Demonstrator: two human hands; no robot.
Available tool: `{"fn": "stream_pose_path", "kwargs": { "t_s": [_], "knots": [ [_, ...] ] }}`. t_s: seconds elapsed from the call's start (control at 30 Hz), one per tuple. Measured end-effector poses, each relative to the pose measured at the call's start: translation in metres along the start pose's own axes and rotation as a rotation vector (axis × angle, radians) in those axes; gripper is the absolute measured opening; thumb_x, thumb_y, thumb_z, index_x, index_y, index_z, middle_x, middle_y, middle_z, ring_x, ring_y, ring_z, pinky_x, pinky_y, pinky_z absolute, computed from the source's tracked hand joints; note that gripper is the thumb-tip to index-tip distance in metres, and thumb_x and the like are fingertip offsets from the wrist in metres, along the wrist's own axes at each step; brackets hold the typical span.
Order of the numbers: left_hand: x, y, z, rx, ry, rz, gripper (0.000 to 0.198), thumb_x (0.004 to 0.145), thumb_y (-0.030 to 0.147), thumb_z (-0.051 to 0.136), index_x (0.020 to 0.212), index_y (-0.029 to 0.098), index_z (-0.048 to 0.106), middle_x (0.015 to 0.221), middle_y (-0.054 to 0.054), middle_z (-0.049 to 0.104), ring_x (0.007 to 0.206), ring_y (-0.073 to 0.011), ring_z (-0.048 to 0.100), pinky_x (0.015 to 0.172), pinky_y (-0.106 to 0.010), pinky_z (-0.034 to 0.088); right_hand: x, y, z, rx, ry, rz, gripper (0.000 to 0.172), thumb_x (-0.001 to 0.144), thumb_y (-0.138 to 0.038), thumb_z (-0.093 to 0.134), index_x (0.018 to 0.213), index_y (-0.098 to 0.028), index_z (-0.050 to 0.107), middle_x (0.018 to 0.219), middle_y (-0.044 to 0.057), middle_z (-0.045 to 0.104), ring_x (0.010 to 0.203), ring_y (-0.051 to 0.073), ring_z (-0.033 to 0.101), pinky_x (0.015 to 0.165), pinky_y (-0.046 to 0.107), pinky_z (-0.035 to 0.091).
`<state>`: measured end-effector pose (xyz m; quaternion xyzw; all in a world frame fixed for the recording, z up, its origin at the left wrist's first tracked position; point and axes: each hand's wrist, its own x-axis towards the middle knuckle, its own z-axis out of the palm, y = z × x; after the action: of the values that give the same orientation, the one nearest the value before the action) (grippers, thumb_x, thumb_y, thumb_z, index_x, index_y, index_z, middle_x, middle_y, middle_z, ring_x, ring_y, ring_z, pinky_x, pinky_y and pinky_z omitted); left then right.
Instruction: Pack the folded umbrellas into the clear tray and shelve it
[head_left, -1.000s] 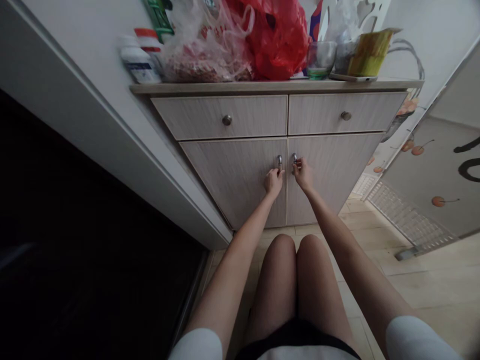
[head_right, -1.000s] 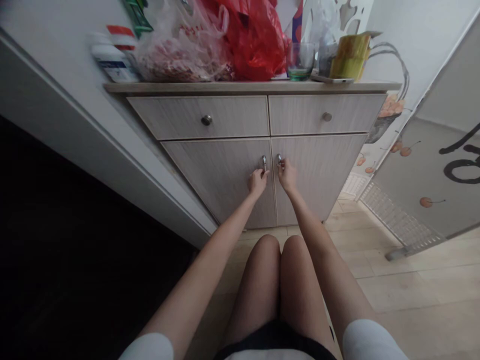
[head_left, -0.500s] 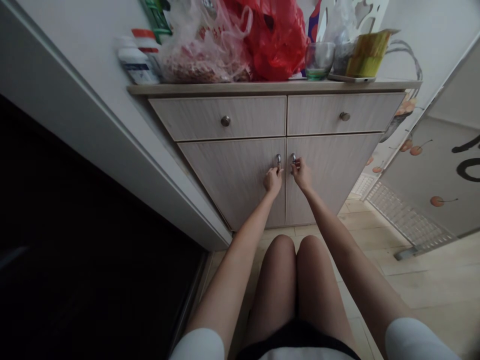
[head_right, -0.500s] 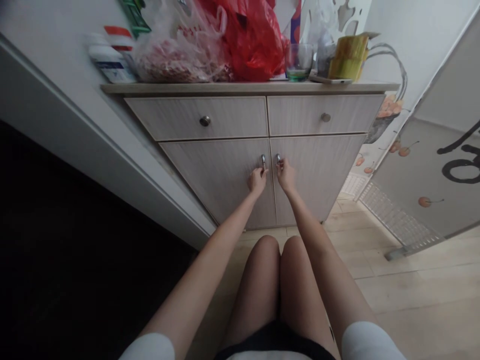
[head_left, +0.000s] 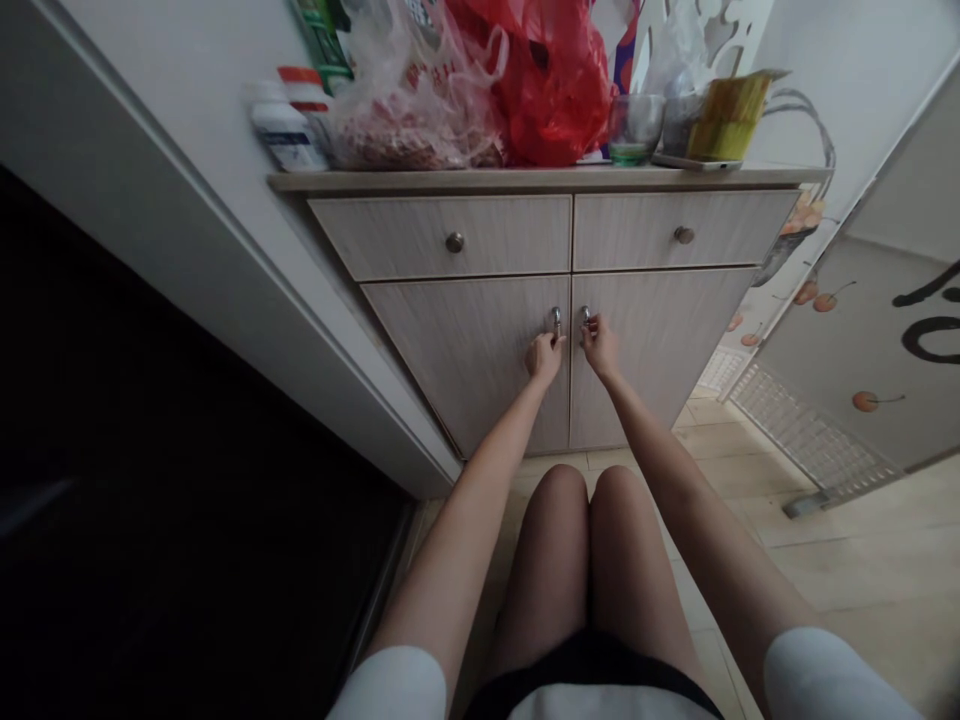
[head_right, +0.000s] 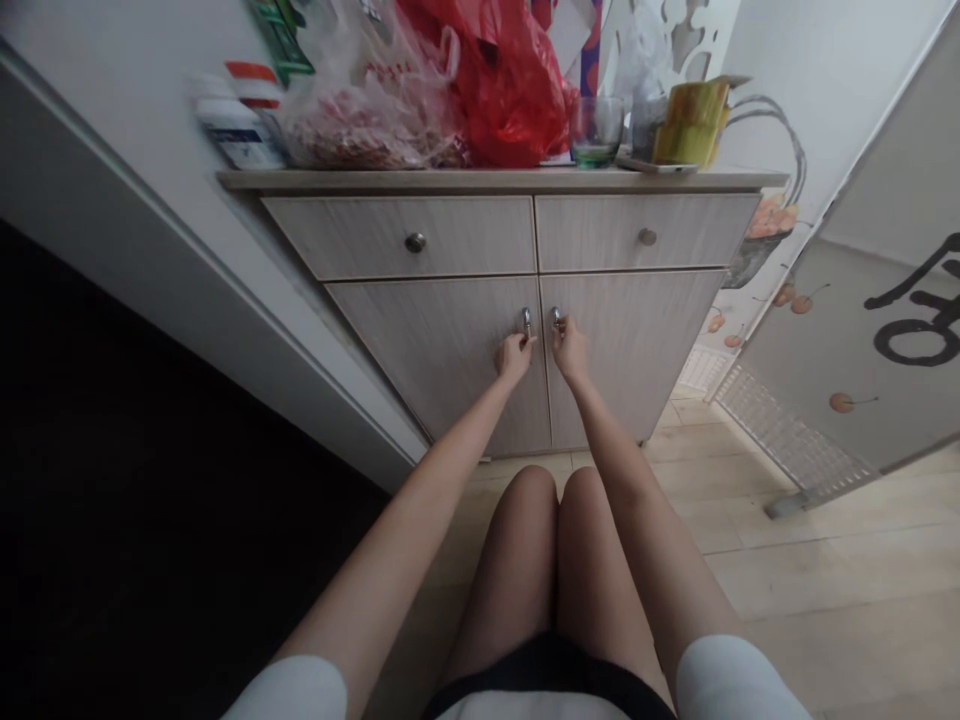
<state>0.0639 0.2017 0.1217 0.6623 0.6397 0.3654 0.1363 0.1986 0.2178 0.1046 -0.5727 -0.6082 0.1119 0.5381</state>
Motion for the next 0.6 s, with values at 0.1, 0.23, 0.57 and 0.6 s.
{"fn": "stream_pose_path", "kwargs": {
  "t_s": [0.1,0.23,0.57,0.6],
  "knots": [
    [-0.002,-0.003,-0.005,-0.159,-0.01,-0.006,0.026,0.092,0.039,0.065,0.097,0.015,0.073,0.101,-0.013,0.073,0.099,-0.0243,0.068,0.082,-0.03,0.048,-0.002,-0.006,-0.01,0.055,-0.051,0.058,0.032,0.092,-0.048,0.054,0.108,-0.02,0.057,0.102,0.014,0.071,0.08,0.024,0.067,0.078,0.037,0.051],
    [-0.022,-0.013,-0.023,-0.344,-0.084,-0.077,0.039,0.092,0.051,0.06,0.086,0.015,0.07,0.078,-0.008,0.07,0.07,-0.0176,0.066,0.069,-0.028,0.049,-0.016,-0.014,-0.038,0.117,-0.099,0.133,0.045,0.083,-0.063,0.063,0.093,-0.02,0.058,0.084,0.01,0.068,0.069,0.02,0.061,0.069,0.033,0.048],
    [-0.059,0.004,-0.07,-0.52,-0.077,-0.131,0.078,0.085,0.088,0.01,0.048,0.024,0.034,0.043,0.0,0.033,0.042,-0.0115,0.038,0.044,-0.027,0.027,-0.047,-0.062,-0.086,0.656,-0.355,0.392,0.073,0.078,-0.097,0.022,0.059,-0.027,0.019,0.05,-0.008,0.015,0.041,0.008,0.015,0.039,0.025,0.016],
    [-0.056,0.009,-0.071,-0.525,-0.072,-0.134,0.079,0.083,0.089,0.005,0.049,0.024,0.034,0.044,-0.001,0.033,0.042,-0.0119,0.038,0.044,-0.027,0.026,-0.046,-0.067,-0.087,0.659,-0.354,0.397,0.073,0.076,-0.098,0.02,0.059,-0.027,0.018,0.049,-0.008,0.015,0.041,0.008,0.015,0.039,0.025,0.015]
  ]
}}
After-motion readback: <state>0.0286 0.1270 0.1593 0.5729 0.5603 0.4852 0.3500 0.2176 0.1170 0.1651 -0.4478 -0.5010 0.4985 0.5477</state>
